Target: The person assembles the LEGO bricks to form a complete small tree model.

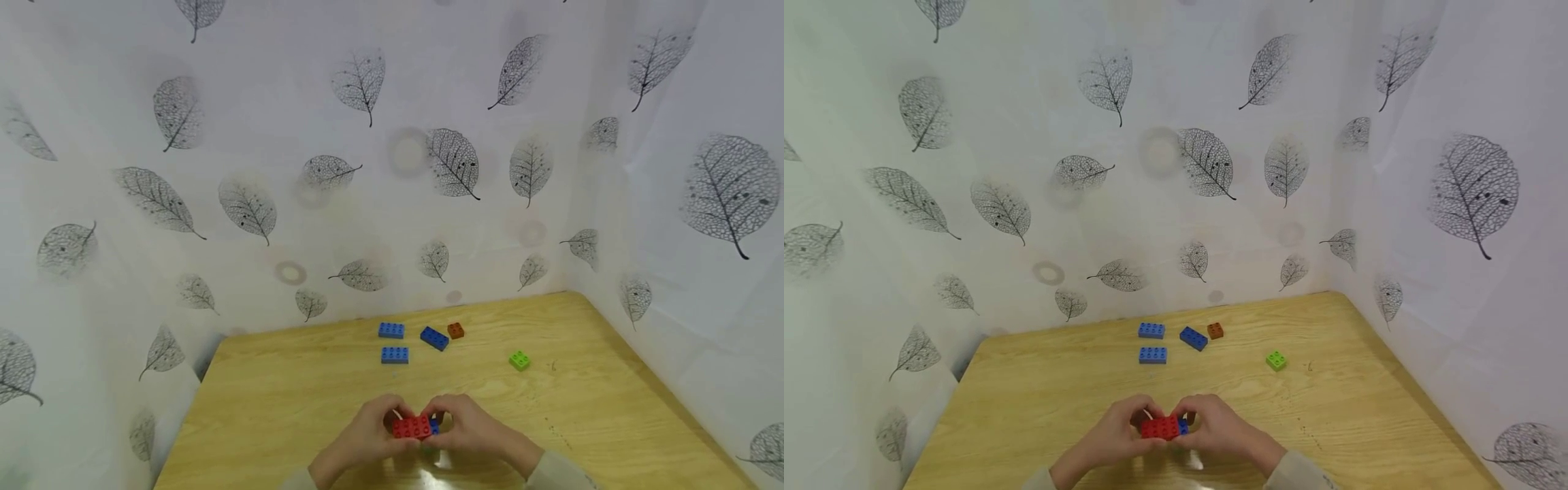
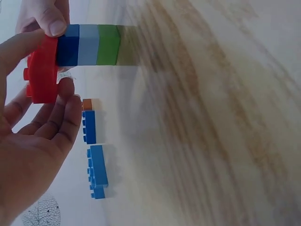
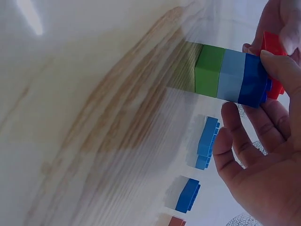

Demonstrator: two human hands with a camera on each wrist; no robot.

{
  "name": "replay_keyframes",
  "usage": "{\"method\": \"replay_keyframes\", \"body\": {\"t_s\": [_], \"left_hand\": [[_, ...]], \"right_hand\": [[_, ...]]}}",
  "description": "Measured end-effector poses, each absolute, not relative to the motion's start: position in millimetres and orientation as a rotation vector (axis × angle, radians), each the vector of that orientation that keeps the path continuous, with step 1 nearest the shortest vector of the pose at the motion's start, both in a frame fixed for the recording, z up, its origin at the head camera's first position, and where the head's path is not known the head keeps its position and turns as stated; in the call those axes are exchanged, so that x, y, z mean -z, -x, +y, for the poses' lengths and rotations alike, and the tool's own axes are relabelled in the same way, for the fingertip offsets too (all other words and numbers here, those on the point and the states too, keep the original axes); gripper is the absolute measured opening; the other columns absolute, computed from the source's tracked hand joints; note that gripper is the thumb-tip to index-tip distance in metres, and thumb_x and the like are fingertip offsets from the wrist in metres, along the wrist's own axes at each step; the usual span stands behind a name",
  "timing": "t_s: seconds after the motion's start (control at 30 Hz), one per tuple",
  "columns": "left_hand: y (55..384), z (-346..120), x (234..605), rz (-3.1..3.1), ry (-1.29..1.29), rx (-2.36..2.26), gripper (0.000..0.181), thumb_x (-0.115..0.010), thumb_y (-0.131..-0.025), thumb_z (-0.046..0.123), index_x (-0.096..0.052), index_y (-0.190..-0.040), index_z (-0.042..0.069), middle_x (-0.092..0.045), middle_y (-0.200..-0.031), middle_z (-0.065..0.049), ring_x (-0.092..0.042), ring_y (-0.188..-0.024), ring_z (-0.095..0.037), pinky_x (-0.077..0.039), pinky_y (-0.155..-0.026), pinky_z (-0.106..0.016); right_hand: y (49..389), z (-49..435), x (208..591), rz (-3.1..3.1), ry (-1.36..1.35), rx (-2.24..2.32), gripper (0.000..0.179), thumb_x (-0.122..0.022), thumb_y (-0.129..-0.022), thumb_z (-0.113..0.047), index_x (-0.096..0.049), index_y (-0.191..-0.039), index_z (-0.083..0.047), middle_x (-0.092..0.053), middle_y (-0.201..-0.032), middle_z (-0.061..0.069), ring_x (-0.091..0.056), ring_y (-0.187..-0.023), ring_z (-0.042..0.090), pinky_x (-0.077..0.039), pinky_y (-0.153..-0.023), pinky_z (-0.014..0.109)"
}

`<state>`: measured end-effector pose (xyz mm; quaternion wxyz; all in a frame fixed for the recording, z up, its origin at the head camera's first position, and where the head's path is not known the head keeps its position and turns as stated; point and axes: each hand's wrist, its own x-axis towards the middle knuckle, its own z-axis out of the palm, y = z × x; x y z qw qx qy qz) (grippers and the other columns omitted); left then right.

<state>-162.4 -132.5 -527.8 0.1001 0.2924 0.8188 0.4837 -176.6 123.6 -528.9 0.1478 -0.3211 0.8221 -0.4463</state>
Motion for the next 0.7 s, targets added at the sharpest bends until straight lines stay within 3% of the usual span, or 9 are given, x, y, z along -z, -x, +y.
{"method": "replay_keyframes", "body": {"t_s": [0.2, 0.33, 0.5, 0.6, 0.7], "left_hand": [[159, -129, 535, 2.392, -0.832, -1.553, 0.027, -0.083, -0.092, 0.028, -0.072, -0.114, 0.015, -0.073, -0.102, -0.005, -0.063, -0.083, 0.000, -0.056, -0.074, -0.021], [159, -128, 534, 2.387, -0.791, -1.565, 0.028, -0.084, -0.090, 0.027, -0.073, -0.114, 0.016, -0.073, -0.102, -0.003, -0.063, -0.084, -0.001, -0.055, -0.075, -0.020], [159, -128, 534, 2.393, -0.784, -1.576, 0.029, -0.084, -0.090, 0.026, -0.074, -0.115, 0.016, -0.073, -0.103, -0.002, -0.063, -0.084, -0.001, -0.055, -0.074, -0.020], [159, -128, 534, 2.401, -0.780, -1.564, 0.029, -0.084, -0.090, 0.028, -0.074, -0.115, 0.017, -0.074, -0.104, -0.002, -0.063, -0.085, -0.001, -0.055, -0.076, -0.020], [158, -128, 534, 2.399, -0.749, -1.547, 0.029, -0.084, -0.090, 0.030, -0.074, -0.115, 0.018, -0.073, -0.106, 0.001, -0.062, -0.089, -0.001, -0.054, -0.078, -0.020]], "right_hand": [[177, 123, 525, 2.348, 0.905, 1.284, 0.024, -0.084, -0.090, -0.032, -0.075, -0.112, -0.025, -0.073, -0.105, -0.014, -0.062, -0.094, 0.000, -0.055, -0.085, 0.026], [178, 128, 522, 2.313, 0.895, 1.263, 0.035, -0.085, -0.089, -0.036, -0.074, -0.121, -0.027, -0.073, -0.113, -0.014, -0.063, -0.098, 0.003, -0.054, -0.083, 0.026], [193, 144, 513, 2.197, 0.883, 1.271, 0.051, -0.082, -0.092, -0.031, -0.067, -0.138, -0.016, -0.071, -0.130, 0.003, -0.067, -0.104, 0.013, -0.054, -0.081, 0.027], [207, 151, 510, 2.253, 0.862, 1.296, 0.049, -0.078, -0.095, -0.028, -0.066, -0.138, -0.007, -0.069, -0.132, 0.016, -0.068, -0.104, 0.017, -0.054, -0.081, 0.028], [220, 152, 510, 2.436, 0.823, 1.314, 0.045, -0.077, -0.096, -0.028, -0.067, -0.135, -0.007, -0.070, -0.128, 0.019, -0.068, -0.100, 0.015, -0.054, -0.078, 0.027]]}}
